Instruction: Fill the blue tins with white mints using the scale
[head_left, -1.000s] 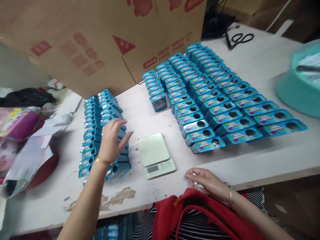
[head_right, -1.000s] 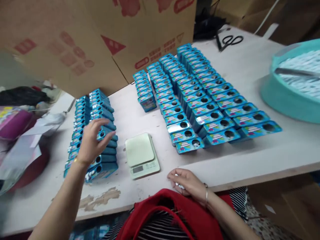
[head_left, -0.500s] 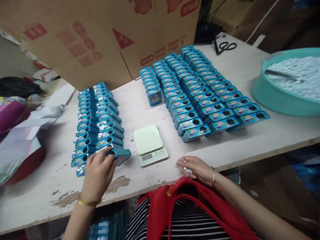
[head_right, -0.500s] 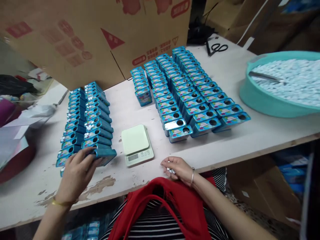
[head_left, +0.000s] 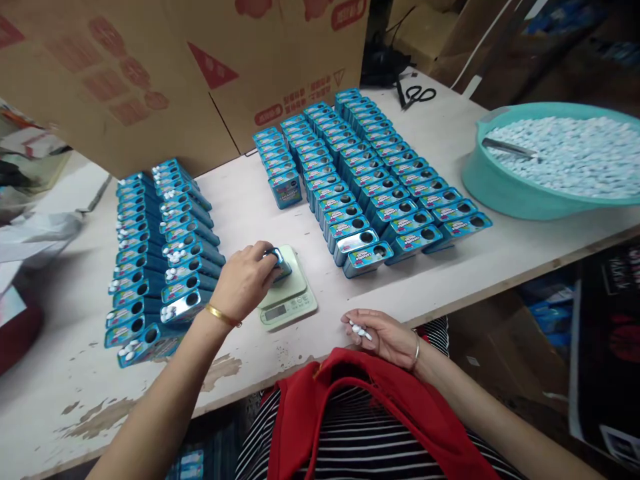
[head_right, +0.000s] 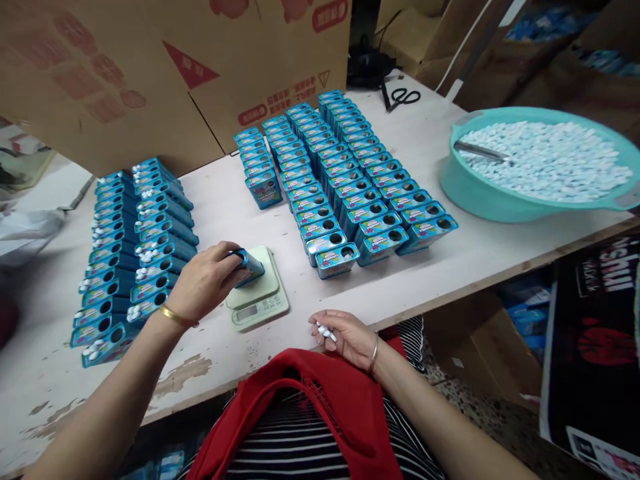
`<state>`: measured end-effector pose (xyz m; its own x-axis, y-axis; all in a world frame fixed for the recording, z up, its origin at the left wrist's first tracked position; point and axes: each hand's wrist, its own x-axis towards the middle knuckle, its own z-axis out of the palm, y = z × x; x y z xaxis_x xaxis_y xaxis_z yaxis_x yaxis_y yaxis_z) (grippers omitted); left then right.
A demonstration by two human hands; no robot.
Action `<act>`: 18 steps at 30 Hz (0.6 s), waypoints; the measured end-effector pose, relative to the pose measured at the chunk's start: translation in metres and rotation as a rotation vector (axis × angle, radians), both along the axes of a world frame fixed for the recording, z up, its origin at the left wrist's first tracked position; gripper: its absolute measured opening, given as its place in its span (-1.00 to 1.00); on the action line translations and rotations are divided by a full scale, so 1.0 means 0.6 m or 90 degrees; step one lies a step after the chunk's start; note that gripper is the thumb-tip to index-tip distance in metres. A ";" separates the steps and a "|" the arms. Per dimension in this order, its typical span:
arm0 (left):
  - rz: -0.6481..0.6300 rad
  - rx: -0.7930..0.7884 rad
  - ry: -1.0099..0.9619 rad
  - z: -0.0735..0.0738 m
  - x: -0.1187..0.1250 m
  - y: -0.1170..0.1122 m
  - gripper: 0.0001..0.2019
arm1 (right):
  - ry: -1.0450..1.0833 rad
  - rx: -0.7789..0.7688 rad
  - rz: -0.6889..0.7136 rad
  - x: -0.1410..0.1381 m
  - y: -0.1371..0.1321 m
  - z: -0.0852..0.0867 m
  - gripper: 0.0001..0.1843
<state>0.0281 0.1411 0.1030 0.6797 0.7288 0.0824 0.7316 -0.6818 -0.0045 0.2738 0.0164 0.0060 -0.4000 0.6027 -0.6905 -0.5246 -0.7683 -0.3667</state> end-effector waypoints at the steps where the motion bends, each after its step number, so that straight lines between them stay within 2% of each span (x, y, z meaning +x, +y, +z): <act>1: -0.003 0.001 -0.032 0.005 -0.004 -0.002 -0.79 | 0.000 0.000 -0.001 0.000 0.000 0.002 -0.83; 4: 0.041 0.036 -0.182 0.026 -0.028 -0.017 -0.74 | 0.002 -0.006 0.003 -0.001 0.002 0.008 -0.84; 6: 0.125 0.064 -0.289 0.036 -0.051 -0.035 -0.74 | 0.002 -0.005 0.007 -0.003 0.004 0.011 -0.83; 8: 0.231 0.062 -0.377 0.032 -0.078 -0.057 -0.75 | 0.002 -0.002 0.017 -0.006 0.006 0.011 -0.82; 10: 0.317 0.026 -0.442 0.015 -0.103 -0.078 -0.74 | -0.003 -0.005 0.027 -0.008 0.009 0.010 -0.80; 12: 0.368 -0.019 -0.482 -0.013 -0.121 -0.096 -0.70 | -0.013 -0.014 0.031 -0.012 0.012 0.010 -0.78; 15: 0.392 -0.089 -0.506 -0.055 -0.131 -0.113 -0.66 | -0.027 -0.019 0.033 -0.019 0.017 0.014 -0.75; 18: 0.394 -0.129 -0.525 -0.080 -0.126 -0.119 -0.65 | -0.036 -0.020 0.032 -0.024 0.020 0.020 -0.72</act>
<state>-0.0476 0.0697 0.0548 -0.0271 0.9817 0.1887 0.6766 -0.1209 0.7264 0.2591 0.0287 0.0179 -0.3884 0.5611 -0.7310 -0.4647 -0.8043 -0.3704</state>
